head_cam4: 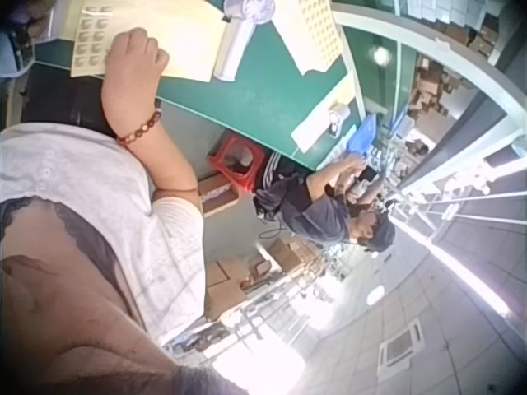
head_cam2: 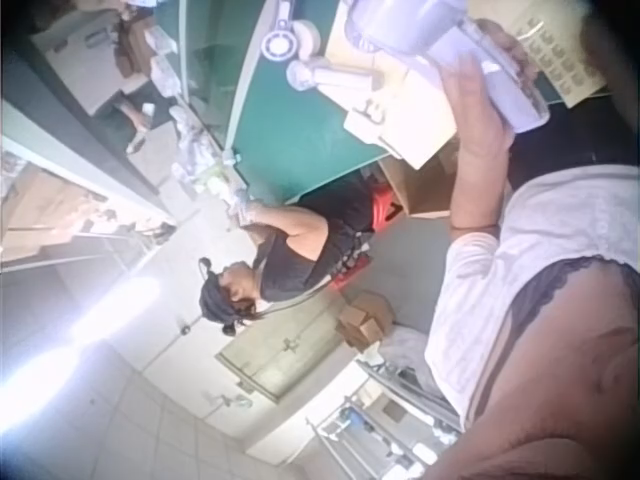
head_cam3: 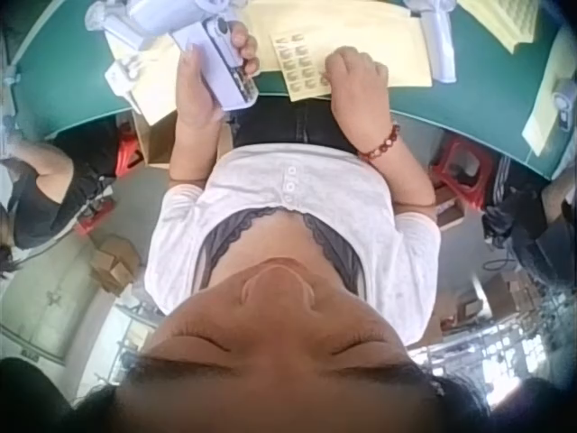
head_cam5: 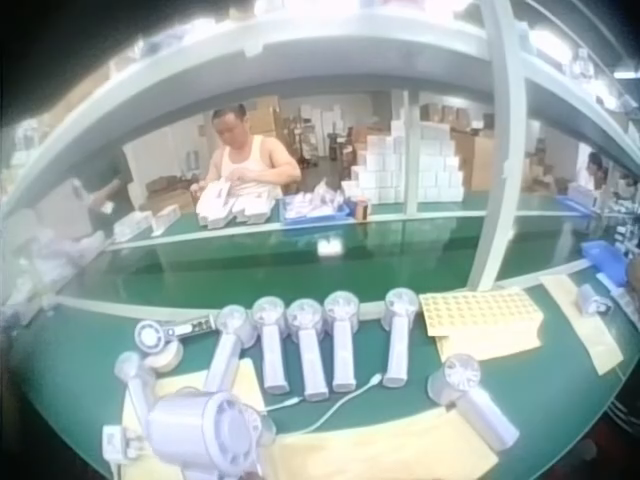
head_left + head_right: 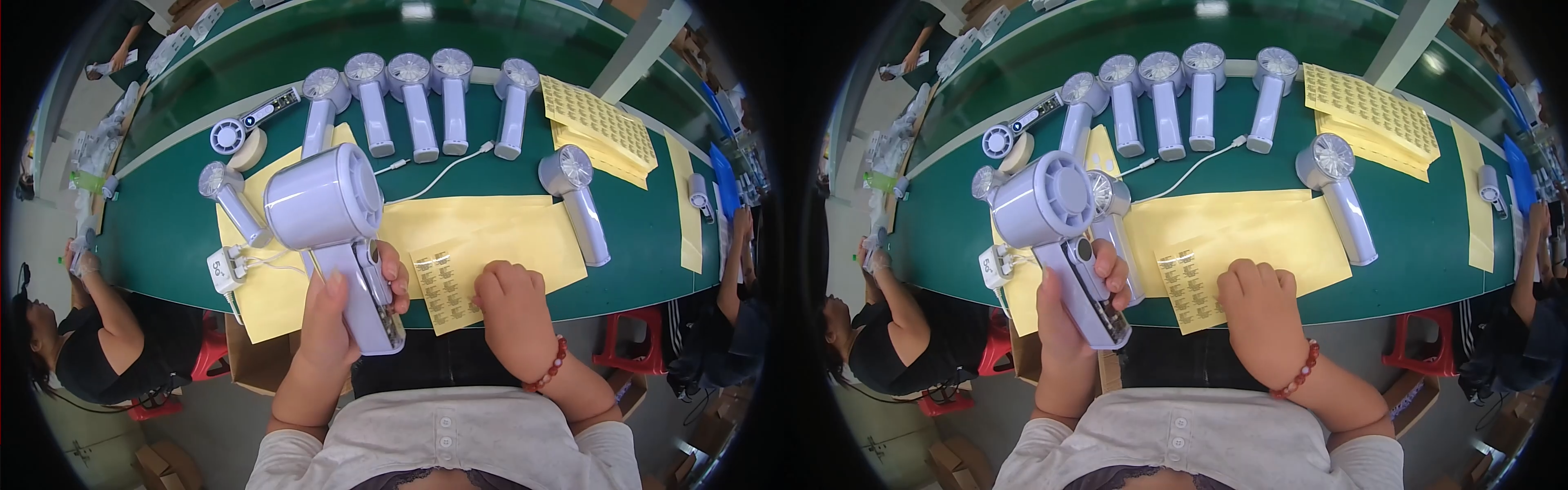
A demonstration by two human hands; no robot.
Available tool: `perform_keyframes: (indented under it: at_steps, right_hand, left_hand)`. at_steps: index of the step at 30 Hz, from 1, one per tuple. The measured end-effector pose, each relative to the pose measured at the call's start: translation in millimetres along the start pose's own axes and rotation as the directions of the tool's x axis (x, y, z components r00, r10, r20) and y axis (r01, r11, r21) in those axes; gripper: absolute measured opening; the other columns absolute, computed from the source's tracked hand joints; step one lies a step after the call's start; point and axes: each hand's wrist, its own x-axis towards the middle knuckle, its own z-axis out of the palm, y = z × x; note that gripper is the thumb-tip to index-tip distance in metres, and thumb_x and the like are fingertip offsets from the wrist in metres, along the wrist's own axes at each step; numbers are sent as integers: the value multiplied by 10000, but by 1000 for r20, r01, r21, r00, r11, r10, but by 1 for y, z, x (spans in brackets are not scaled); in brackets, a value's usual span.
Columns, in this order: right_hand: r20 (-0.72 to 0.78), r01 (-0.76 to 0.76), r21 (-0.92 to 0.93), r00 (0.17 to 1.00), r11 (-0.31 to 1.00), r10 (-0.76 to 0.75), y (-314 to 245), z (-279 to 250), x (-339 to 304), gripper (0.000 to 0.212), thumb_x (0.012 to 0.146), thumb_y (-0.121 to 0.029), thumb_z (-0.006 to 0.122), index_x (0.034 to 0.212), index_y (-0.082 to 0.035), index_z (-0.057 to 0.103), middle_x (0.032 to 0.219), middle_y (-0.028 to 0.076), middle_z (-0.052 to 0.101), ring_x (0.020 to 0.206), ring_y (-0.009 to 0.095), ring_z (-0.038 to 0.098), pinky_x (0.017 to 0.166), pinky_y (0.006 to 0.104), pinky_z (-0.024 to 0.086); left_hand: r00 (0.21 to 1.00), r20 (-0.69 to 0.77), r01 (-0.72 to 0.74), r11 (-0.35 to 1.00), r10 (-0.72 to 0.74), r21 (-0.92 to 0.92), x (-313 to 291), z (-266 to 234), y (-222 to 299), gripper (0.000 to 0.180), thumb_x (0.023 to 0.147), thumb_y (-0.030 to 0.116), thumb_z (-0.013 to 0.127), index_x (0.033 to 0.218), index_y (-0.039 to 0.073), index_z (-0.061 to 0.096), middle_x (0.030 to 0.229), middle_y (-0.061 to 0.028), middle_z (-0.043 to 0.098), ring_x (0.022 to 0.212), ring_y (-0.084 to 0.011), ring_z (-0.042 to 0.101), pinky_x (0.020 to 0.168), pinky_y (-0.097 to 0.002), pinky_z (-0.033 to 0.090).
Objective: The person assembles handheld fans by hand from fan components, then applies product stickers to the assembled fans.
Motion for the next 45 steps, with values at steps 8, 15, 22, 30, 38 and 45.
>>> perform_keyframes:
  at_steps: [8,15,22,30,38,45]
  right_hand:
    - [152,93,130,982,987,-113,4,-12,-8,170,716,8,553,879,-9,509,938,122,485,859,284,487,836,385,348]
    - [367,-3,524,903,852,-222,16,-40,0,129,770,9,583,839,-36,483,889,107,490,873,297,488,908,425,347]
    - [176,-63,589,983,806,-51,6,-57,16,133,789,21,574,848,-23,464,791,137,495,702,298,494,639,334,415]
    - [270,-225,857,962,463,-33,0,-60,14,134,775,24,615,864,-36,535,842,61,522,803,187,555,706,272,451]
    - [180,-52,827,968,560,-176,-13,-57,33,138,775,41,619,869,-25,542,1022,81,421,928,171,515,754,248,467]
    - [248,-152,829,963,538,-109,-17,-52,40,139,772,38,620,840,-18,512,1016,86,398,928,206,522,790,300,518]
  left_hand:
    - [998,21,69,986,-66,-154,3,7,-5,570,766,383,610,1138,1,411,936,-86,479,810,-163,491,660,-287,452]
    - [995,-39,84,991,-88,-101,8,15,-7,486,788,316,565,1125,0,411,916,-92,479,803,-178,477,642,-294,445]
    - [996,-90,18,1000,-18,-1,11,25,-7,438,817,252,531,1157,16,390,937,-95,496,823,-168,499,663,-292,458]
    - [974,-193,106,992,-119,-74,17,33,-13,451,839,176,554,1207,74,315,947,-96,510,802,-153,539,664,-287,478]
    - [969,-192,161,987,-156,12,23,39,-14,525,841,202,581,1263,68,297,956,-90,515,834,-146,535,699,-291,468]
    - [977,-193,120,985,-94,124,22,41,-15,530,855,159,576,1296,67,296,1037,-84,494,901,-138,516,754,-295,458]
